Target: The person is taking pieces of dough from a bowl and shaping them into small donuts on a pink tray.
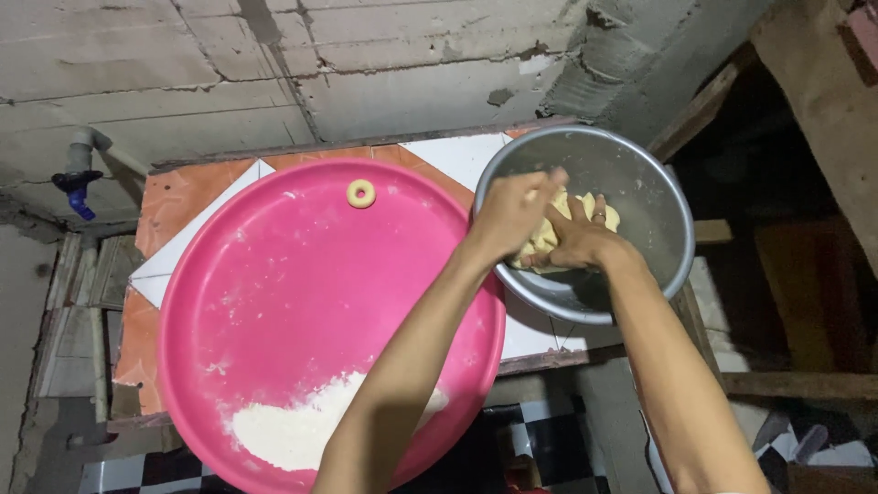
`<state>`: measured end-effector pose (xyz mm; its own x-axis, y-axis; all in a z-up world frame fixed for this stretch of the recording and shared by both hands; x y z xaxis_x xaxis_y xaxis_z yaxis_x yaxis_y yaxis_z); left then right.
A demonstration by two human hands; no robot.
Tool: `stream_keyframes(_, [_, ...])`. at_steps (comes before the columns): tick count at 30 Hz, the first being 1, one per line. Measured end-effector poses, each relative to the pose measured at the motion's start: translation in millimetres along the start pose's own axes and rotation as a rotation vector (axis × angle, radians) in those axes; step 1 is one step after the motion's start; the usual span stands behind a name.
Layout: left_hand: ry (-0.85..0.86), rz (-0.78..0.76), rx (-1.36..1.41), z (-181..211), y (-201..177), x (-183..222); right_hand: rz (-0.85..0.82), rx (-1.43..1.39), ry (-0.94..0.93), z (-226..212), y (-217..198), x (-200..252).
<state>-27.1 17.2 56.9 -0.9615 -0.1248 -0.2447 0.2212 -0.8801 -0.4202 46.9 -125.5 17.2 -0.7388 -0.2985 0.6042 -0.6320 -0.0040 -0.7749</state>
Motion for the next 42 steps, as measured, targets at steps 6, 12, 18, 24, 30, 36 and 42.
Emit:
stream_keyframes(6, [-0.146, -0.344, -0.79, -63.4, 65.9, -31.2, 0.043, 0.012, -0.012, 27.2, 15.6, -34.2])
stream_keyframes(12, [-0.093, -0.285, -0.69, -58.4, 68.7, -30.9, 0.036, 0.032, -0.016, 29.7, 18.0, -40.9])
stream_keyframes(18, [-0.052, 0.09, 0.343, -27.4, 14.1, -16.4, 0.013, -0.01, -0.015, 1.3, 2.4, -6.2])
stream_keyframes(24, [-0.346, 0.048, 0.864, -53.9, 8.9, -29.6, 0.016, 0.024, -0.037, -7.9, -1.1, 8.1])
stream_keyframes(30, [-0.223, 0.171, 0.996, -45.0, 11.7, -24.4, 0.034, -0.005, -0.039, 1.5, 4.0, -6.1])
stream_keyframes(36, [-0.192, 0.204, 1.066, -55.4, -19.6, 36.3, 0.046, -0.019, -0.108, 11.0, 6.5, -13.4])
stream_keyframes(42, [-0.35, 0.367, 0.554, -127.6, -79.8, 128.0, 0.07, 0.04, -0.105, 4.4, 2.2, -2.7])
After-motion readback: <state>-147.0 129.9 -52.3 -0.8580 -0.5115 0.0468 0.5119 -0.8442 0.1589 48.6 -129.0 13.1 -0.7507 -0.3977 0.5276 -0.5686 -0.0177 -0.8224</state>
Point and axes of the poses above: each hand's wrist, its own x-axis away from the middle knuckle, its own y-axis out of the palm, z = x × y, the point moved 2 cm from there along -x, towards the middle knuckle, and after that the axes turned 9 degrees about -x, right-handed, at the moved point
